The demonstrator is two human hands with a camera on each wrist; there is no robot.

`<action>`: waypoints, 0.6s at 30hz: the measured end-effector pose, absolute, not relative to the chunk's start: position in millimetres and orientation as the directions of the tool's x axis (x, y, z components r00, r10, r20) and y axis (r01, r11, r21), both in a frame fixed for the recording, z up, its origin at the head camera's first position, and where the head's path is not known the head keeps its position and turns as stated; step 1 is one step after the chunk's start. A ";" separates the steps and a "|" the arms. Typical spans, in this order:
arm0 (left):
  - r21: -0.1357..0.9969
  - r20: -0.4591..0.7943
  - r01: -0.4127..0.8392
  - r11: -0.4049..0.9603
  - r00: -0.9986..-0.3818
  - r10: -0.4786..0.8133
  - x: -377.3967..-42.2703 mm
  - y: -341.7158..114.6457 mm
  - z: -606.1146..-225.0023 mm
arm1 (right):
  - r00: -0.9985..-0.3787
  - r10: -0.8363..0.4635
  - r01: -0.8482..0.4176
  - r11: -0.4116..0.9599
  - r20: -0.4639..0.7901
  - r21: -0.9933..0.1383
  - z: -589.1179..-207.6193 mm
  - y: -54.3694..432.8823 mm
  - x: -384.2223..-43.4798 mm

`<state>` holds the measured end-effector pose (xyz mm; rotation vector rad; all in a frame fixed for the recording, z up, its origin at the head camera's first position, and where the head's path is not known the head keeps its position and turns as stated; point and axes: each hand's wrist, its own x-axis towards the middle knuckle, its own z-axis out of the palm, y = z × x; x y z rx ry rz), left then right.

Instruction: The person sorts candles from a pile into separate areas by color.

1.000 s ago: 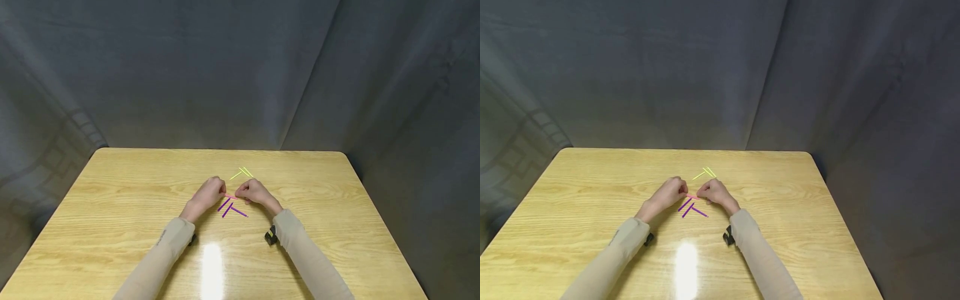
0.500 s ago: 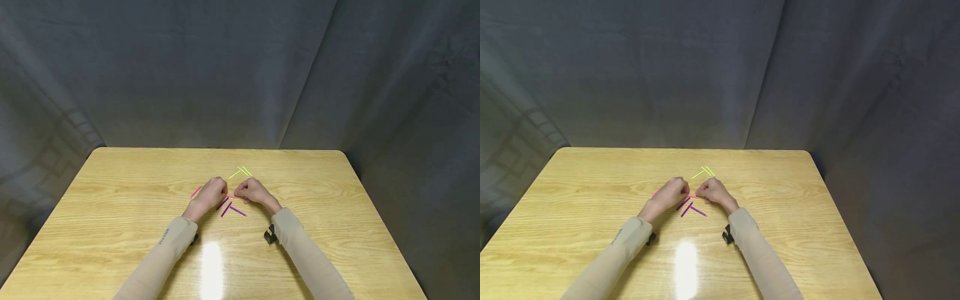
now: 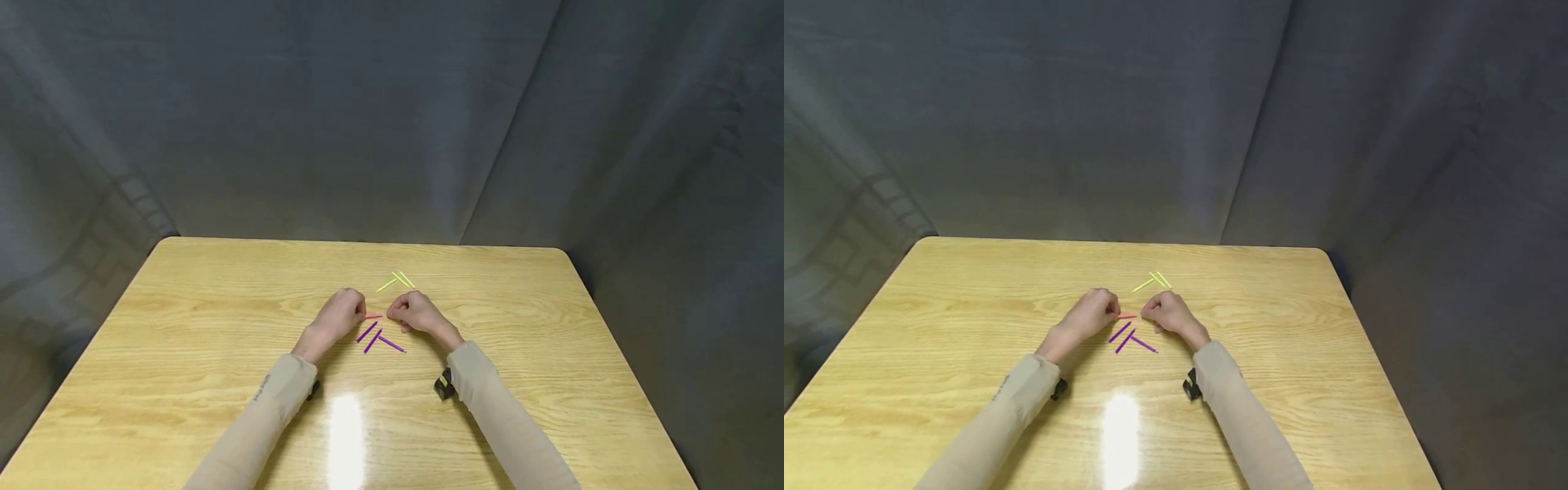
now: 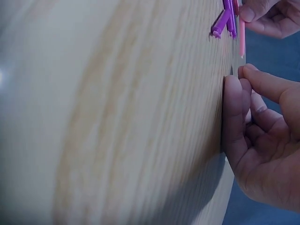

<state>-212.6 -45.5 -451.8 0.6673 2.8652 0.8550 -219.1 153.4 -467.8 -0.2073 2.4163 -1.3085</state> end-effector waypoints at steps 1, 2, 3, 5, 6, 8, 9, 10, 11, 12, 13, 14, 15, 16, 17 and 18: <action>0.536 0.049 0.375 0.757 -0.908 0.415 -212.0 -46.9 -451.1 | -0.915 -0.306 0.052 0.555 -0.262 -0.830 -467.4 153.2 -218.6; 0.535 0.048 0.364 0.763 -0.914 0.403 -211.2 -48.2 -450.4 | -0.915 -0.309 0.050 0.554 -0.260 -0.831 -467.1 153.2 -218.2; 0.535 0.043 0.351 0.769 -0.920 0.390 -210.3 -49.5 -449.9 | -0.915 -0.310 0.047 0.554 -0.258 -0.832 -466.9 153.4 -217.7; 0.539 0.030 0.323 0.778 -0.930 0.365 -207.8 -52.3 -448.2 | -0.916 -0.317 0.031 0.553 -0.245 -0.832 -466.8 153.7 -216.0; 0.543 0.022 0.309 0.781 -0.935 0.354 -206.6 -53.9 -447.5 | -0.918 -0.318 0.023 0.555 -0.238 -0.831 -466.8 154.2 -215.0; 0.547 0.016 0.285 0.787 -0.944 0.331 -204.5 -57.2 -446.1 | -0.918 -0.326 0.003 0.563 -0.225 -0.827 -466.4 155.1 -212.2; 0.550 0.016 0.275 0.789 -0.948 0.319 -203.7 -59.1 -445.6 | -0.917 -0.332 -0.008 0.568 -0.220 -0.823 -466.2 155.6 -210.6; 0.556 0.013 0.259 0.790 -0.953 0.304 -202.8 -61.0 -444.8 | -0.916 -0.339 -0.021 0.572 -0.213 -0.820 -465.6 155.8 -208.8; 0.559 0.012 0.248 0.791 -0.957 0.291 -202.1 -63.1 -444.0 | -0.915 -0.344 -0.029 0.579 -0.211 -0.815 -464.8 156.0 -207.2; 0.560 0.019 0.244 0.792 -0.959 0.283 -201.7 -65.1 -443.8 | -0.914 -0.349 -0.040 0.586 -0.207 -0.810 -464.1 156.2 -205.6; 0.560 0.026 0.241 0.793 -0.962 0.273 -201.2 -67.1 -443.3 | -0.912 -0.355 -0.051 0.592 -0.204 -0.804 -463.1 156.4 -204.1; 0.561 0.030 0.237 0.793 -0.963 0.267 -200.6 -69.0 -442.7 | -0.911 -0.362 -0.064 0.597 -0.198 -0.799 -462.3 156.7 -202.6; 0.565 0.029 0.231 0.792 -0.965 0.261 -200.1 -71.0 -442.3 | -0.910 -0.369 -0.076 0.596 -0.188 -0.800 -461.6 156.8 -201.1; 0.564 0.033 0.231 0.793 -0.965 0.259 -199.4 -73.0 -441.8 | -0.909 -0.377 -0.088 0.596 -0.181 -0.798 -460.8 157.0 -199.7; 0.562 0.035 0.232 0.794 -0.966 0.258 -198.5 -74.8 -441.1 | -0.905 -0.389 -0.103 0.595 -0.173 -0.797 -460.4 157.4 -198.2; 0.564 0.037 0.231 0.793 -0.966 0.255 -197.5 -76.5 -440.5 | -0.901 -0.404 -0.124 0.594 -0.161 -0.795 -460.4 157.7 -196.6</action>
